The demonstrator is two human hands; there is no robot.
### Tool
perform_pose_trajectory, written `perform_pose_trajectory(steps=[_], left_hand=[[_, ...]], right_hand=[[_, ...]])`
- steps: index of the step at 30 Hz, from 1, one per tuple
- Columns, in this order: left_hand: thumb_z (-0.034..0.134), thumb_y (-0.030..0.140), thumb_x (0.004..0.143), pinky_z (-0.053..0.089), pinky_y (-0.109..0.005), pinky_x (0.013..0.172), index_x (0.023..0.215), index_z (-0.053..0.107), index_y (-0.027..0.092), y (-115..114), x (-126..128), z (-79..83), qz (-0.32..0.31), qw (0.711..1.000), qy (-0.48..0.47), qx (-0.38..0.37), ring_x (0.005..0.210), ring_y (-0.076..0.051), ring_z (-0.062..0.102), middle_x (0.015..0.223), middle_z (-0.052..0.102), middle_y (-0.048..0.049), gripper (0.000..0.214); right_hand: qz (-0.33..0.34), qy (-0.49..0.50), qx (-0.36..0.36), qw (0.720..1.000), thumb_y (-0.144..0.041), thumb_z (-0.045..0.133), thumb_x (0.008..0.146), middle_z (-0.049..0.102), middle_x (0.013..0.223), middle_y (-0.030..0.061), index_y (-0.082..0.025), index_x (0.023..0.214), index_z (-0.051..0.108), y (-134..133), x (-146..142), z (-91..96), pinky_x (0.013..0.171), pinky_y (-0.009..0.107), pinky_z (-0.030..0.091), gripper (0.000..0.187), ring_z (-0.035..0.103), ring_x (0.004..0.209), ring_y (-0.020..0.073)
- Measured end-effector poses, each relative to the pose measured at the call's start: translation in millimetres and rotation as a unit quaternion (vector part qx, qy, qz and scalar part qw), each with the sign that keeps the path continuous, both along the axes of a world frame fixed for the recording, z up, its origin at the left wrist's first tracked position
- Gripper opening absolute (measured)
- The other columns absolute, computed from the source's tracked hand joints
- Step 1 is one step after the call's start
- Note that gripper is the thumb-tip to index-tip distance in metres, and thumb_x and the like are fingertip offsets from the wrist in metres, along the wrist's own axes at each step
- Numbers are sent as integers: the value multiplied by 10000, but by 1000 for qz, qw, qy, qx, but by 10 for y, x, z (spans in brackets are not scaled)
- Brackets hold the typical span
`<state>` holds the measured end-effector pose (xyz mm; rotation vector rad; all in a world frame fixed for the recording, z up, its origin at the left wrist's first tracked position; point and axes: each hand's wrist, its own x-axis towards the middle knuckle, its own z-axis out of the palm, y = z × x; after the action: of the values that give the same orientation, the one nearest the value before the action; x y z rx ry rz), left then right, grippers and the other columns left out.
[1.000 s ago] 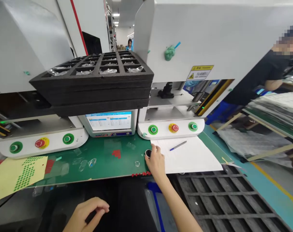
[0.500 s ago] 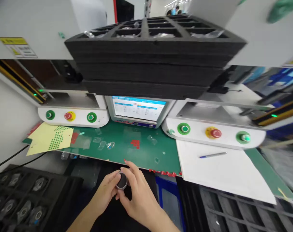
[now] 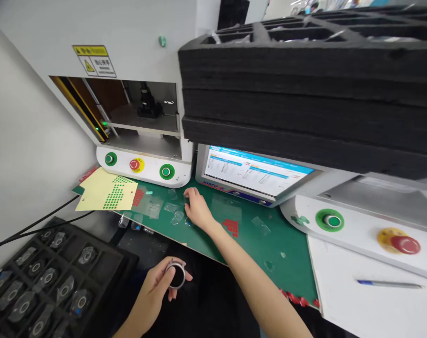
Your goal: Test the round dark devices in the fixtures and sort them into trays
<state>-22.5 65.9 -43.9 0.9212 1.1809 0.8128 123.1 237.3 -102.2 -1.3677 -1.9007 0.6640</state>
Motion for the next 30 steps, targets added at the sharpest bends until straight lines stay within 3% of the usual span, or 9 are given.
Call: perform_pose_trajectory(steps=[8, 11, 19, 25, 30], left_hand=[[449, 573, 943, 405, -244, 554, 1016, 649, 152, -30, -248, -68, -20, 996, 77, 31, 558, -121, 502, 898, 757, -109, 471], [436, 541, 954, 413, -247, 563, 1021, 647, 159, -17, -268, -66, -26, 996, 81, 32, 565, -127, 508, 904, 760, -101, 442], [427, 505, 954, 429, -248, 574, 1015, 640, 159, -8, -284, -28, -28, 995, 90, 35, 564, -131, 517, 907, 766, -103, 411], [431, 509, 949, 434, -255, 569, 1003, 653, 155, -16, -288, -44, -29, 995, 91, 38, 560, -135, 520, 886, 763, -104, 421], [473, 543, 931, 420, -261, 561, 1000, 658, 155, -11, -296, -26, -6, 996, 79, 31, 551, -133, 508, 876, 762, -103, 435]], right_hand=[[40, -97, -53, 993, -339, 615, 952, 616, 1120, 69, -147, 1153, 588, 282, -83, 26, 784, 362, 562, 279, 633, 900, 177], [39, -124, -67, 989, -328, 612, 955, 617, 1111, 68, -148, 1165, 582, 293, -91, 64, 745, 337, 567, 279, 634, 861, 164], [38, -161, -68, 984, -311, 619, 952, 609, 1175, 80, -152, 1192, 583, 205, -135, 171, 836, 398, 563, 290, 634, 968, 199], [33, -128, -84, 988, -303, 620, 950, 609, 1135, 70, -149, 1161, 585, 239, -172, 182, 781, 360, 564, 264, 630, 899, 176], [36, -25, -82, 996, -276, 634, 930, 612, 1022, 42, -139, 1030, 596, 190, -138, 288, 731, 326, 554, 175, 610, 793, 141]])
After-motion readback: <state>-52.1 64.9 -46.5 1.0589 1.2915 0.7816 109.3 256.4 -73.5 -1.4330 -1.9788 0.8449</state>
